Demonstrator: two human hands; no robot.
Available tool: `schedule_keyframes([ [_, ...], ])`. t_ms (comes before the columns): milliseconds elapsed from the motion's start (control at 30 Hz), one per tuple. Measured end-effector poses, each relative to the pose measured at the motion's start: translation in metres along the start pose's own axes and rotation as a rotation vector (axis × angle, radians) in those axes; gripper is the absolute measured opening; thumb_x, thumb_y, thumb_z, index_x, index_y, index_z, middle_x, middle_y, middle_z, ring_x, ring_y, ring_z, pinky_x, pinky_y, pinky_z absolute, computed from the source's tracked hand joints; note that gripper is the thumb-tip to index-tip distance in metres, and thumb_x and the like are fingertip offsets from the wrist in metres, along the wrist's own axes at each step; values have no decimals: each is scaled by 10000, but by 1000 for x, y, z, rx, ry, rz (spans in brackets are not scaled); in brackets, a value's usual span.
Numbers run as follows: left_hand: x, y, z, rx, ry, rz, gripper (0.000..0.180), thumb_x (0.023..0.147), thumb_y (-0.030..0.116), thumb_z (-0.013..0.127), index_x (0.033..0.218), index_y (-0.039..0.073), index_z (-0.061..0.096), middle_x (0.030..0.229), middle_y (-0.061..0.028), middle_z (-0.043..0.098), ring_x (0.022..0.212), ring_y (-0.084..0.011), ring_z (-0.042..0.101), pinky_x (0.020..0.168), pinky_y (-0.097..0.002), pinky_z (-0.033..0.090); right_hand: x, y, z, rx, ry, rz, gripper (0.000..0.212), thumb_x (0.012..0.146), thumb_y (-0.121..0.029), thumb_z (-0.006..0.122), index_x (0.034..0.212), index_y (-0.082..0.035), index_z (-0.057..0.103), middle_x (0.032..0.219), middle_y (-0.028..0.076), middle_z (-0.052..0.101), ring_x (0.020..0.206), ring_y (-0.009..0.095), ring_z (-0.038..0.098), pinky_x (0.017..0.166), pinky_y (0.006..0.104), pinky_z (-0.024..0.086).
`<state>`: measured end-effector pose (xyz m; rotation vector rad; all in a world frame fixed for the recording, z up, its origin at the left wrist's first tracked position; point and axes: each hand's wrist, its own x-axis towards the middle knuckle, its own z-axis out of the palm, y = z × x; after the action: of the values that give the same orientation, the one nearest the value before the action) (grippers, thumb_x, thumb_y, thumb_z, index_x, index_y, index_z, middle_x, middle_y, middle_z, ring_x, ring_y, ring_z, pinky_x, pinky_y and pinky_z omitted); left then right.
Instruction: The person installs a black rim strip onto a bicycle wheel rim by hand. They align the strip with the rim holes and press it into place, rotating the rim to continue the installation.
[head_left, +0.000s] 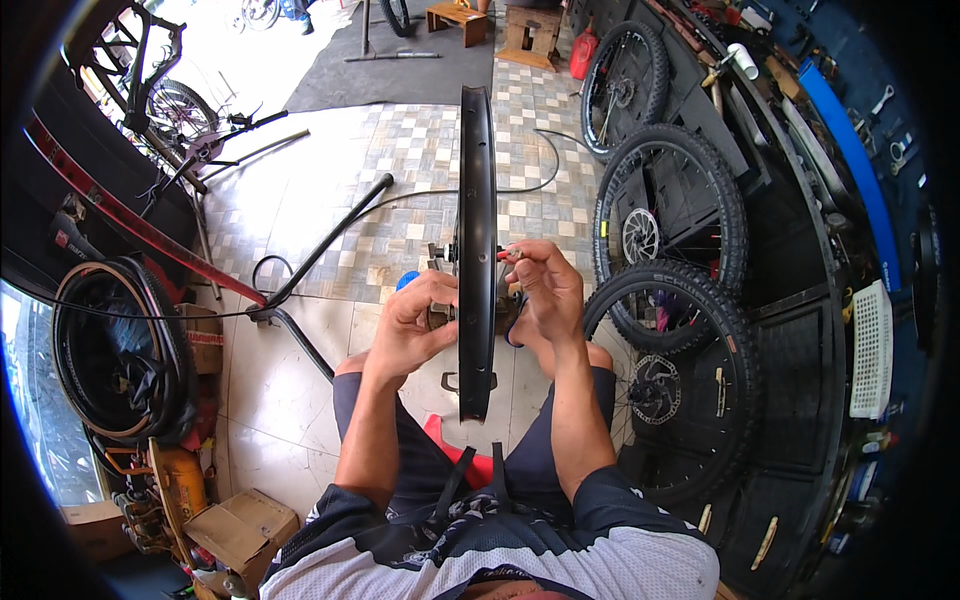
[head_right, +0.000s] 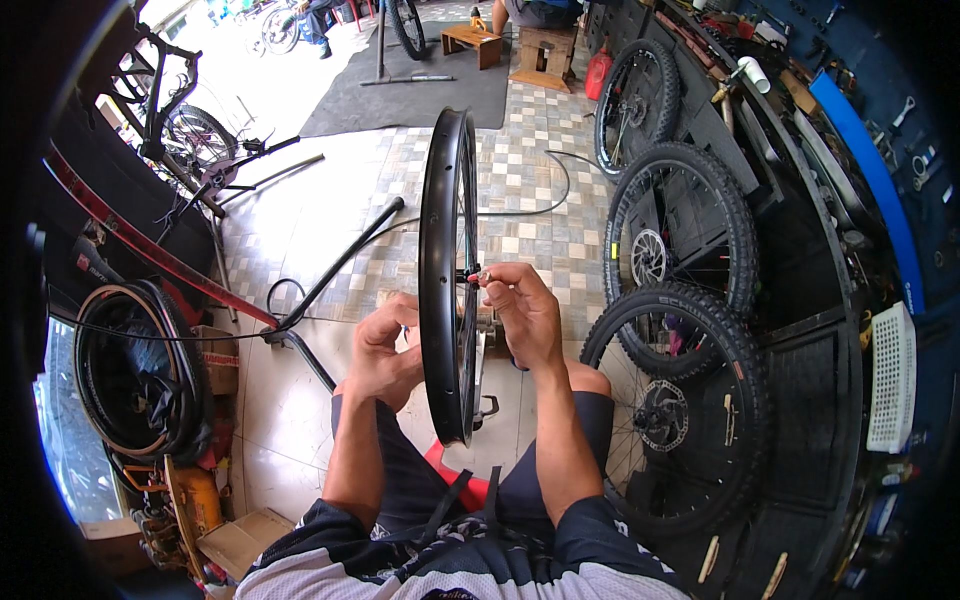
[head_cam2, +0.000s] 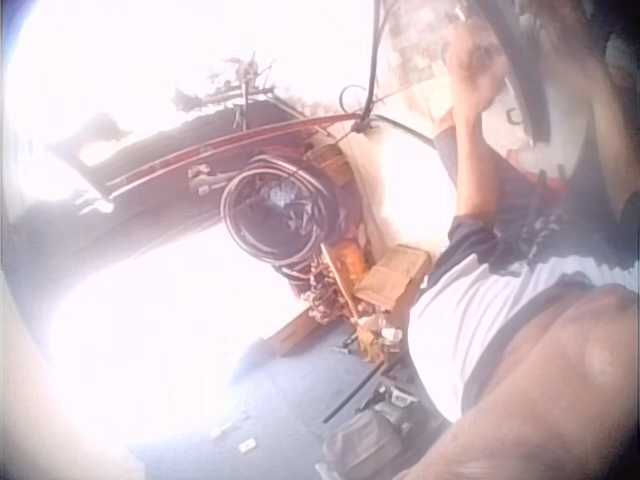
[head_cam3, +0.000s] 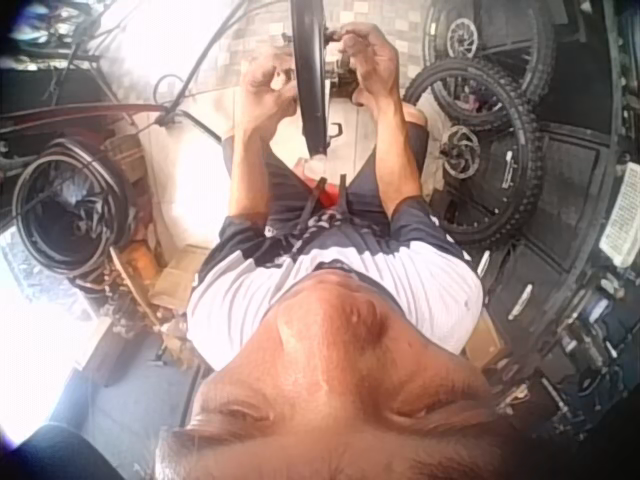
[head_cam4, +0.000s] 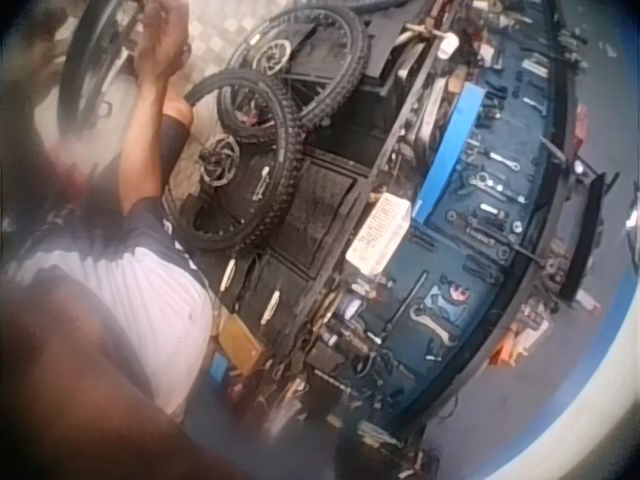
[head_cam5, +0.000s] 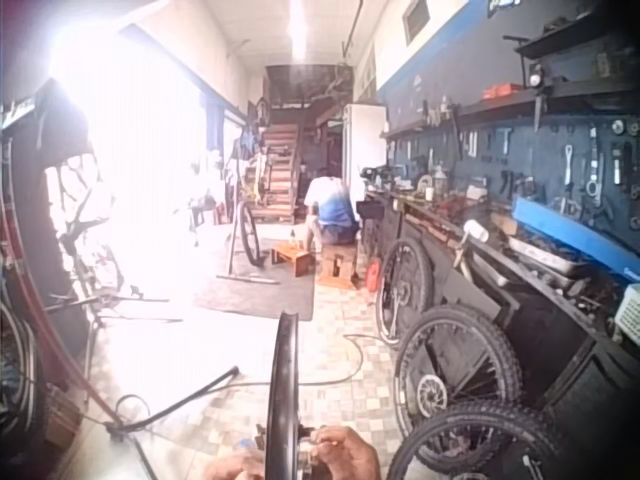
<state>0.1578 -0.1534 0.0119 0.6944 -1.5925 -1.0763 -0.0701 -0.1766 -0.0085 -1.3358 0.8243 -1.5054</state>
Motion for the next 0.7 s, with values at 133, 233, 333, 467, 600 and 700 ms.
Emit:
schedule_keyframes([
  [133,10,8,-12,-188,24,-20,234,870,-11,751,1100,34,757,1117,-81,721,1048,-171,648,930,-296,496,0,-5,-2,-4,-14,-6,199,1090,-204,637,1168,-21,653,1193,76,667,1112,166,673,904,302,545],
  [233,28,11,-12,68,125,44,284,946,118,782,1178,-36,724,1179,-119,715,1130,-209,660,1002,-356,491,0,-6,1,1,8,-32,249,1080,-254,658,1173,-25,679,1144,62,678,951,118,639,854,282,544],
  [333,39,11,-3,171,132,103,292,960,83,765,1224,-38,728,1212,-132,715,1138,-208,664,970,-323,506,0,-8,3,11,5,-43,278,1074,-281,666,1170,-20,677,1147,68,679,941,116,637,849,285,543],
  [467,40,5,6,106,134,90,214,960,33,754,1158,-46,743,1174,-125,724,1092,-201,673,934,-300,514,-1,-10,2,33,-33,-31,240,1084,-226,649,1188,-11,664,1183,76,661,1084,146,653,882,293,552],
  [600,35,-2,11,72,193,92,134,881,-10,773,1013,1,750,1046,-90,746,1001,-210,692,894,-325,529,-2,-11,4,25,-16,-37,278,1078,-268,658,1185,-12,670,1164,78,676,980,130,644,856,284,542],
  [700,36,-5,14,62,203,154,87,879,0,784,951,-3,735,1017,-82,739,978,-204,682,866,-321,524,-2,-11,5,33,-11,-42,281,1075,-271,664,1180,-10,672,1147,76,684,939,121,641,846,278,536],
])
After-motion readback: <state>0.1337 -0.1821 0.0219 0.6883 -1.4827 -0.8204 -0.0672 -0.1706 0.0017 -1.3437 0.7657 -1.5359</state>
